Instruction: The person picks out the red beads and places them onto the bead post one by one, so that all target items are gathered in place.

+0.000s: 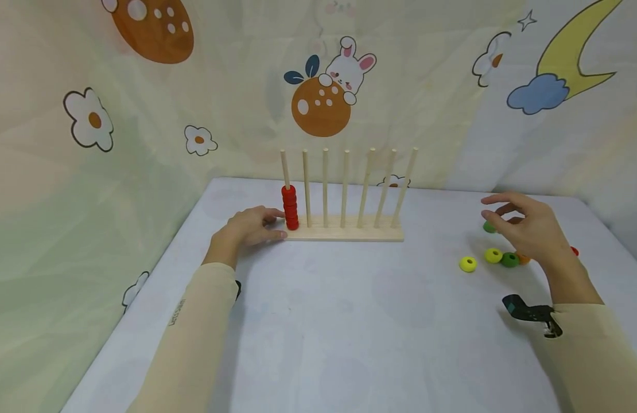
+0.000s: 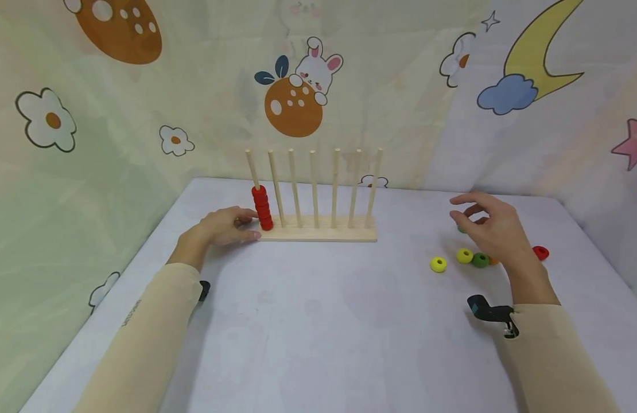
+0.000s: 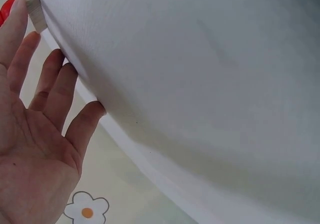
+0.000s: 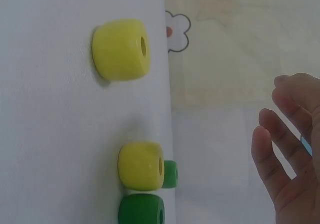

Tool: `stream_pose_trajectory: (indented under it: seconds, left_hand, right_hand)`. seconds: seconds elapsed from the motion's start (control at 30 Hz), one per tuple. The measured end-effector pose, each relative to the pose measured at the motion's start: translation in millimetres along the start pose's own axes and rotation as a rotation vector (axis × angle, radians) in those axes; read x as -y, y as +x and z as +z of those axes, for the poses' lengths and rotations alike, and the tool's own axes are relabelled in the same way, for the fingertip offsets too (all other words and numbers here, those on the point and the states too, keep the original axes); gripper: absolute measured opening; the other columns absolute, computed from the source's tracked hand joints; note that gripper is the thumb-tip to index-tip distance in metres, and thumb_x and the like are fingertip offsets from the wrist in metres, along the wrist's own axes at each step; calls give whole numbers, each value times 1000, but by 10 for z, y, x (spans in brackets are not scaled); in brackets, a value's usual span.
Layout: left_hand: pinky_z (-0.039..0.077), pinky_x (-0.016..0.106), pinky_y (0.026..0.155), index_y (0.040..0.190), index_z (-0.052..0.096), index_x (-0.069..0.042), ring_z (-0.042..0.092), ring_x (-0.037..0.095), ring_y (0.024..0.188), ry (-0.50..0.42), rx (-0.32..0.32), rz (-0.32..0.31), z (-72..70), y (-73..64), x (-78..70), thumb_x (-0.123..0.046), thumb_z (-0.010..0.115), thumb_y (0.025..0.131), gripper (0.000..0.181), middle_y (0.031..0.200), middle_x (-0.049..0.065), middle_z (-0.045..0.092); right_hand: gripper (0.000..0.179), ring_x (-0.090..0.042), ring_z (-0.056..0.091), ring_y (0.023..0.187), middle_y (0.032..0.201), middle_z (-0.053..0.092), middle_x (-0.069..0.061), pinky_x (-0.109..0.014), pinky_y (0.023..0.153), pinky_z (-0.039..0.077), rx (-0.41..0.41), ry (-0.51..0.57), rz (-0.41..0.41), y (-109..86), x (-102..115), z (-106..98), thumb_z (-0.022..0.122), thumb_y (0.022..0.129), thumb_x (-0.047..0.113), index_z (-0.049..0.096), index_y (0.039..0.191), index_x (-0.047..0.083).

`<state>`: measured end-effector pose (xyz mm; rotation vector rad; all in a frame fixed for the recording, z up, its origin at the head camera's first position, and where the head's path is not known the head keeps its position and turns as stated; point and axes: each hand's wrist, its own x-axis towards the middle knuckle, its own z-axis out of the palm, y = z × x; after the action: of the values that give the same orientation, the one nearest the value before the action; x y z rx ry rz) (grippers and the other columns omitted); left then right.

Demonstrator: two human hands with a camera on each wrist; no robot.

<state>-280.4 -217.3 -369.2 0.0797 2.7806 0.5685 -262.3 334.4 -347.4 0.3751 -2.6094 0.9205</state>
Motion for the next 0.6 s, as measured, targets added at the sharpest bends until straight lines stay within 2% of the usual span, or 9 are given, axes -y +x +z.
stream_pose_trajectory:
  seconds: [0.17,0.33,0.4,0.47,0.53,0.6]
  left_hand:
    - [34,68,113,151,51,-34,45,33,141,8,-4,6,-9,5,3,-49,74,91,66,149,8,54]
    - [34,68,113,150,52,-34,45,33,141,0,-7,-1,-5,3,9,-49,74,91,66,149,7,54]
    - [34,68,113,151,51,-34,45,33,141,-3,-4,1,-6,1,9,-49,74,91,66,150,7,54]
    - [34,67,113,150,52,-35,45,32,141,-4,-6,1,-11,-5,7,-49,74,91,66,149,6,54]
    - [33,67,114,150,52,-35,45,32,141,-2,-7,5,-9,-3,1,-49,74,91,65,149,6,54]
    - [33,68,114,150,51,-35,45,33,141,-2,-5,10,3,8,-14,-49,74,91,65,149,7,54]
  right_hand:
    - [30,13,51,87,108,54,29,0,70,42,-1,6,27,-50,-119,-76,72,97,20,69,125,9]
    - [32,20,48,84,107,53,30,1,70,39,2,-47,56,-73,-220,-139,71,98,24,68,126,10]
    - [33,21,47,82,110,60,19,0,67,40,3,-68,66,-66,-258,-167,70,99,24,67,128,8]
    - [34,20,49,77,117,65,3,-4,62,43,8,-90,83,-50,-290,-196,68,99,24,66,129,8]
    - [37,18,52,71,124,64,-15,-9,59,45,24,-104,112,-44,-324,-224,66,101,26,63,133,7]
    - [41,14,55,64,129,61,-23,-14,55,45,47,-128,160,-56,-365,-256,63,102,30,61,136,8]
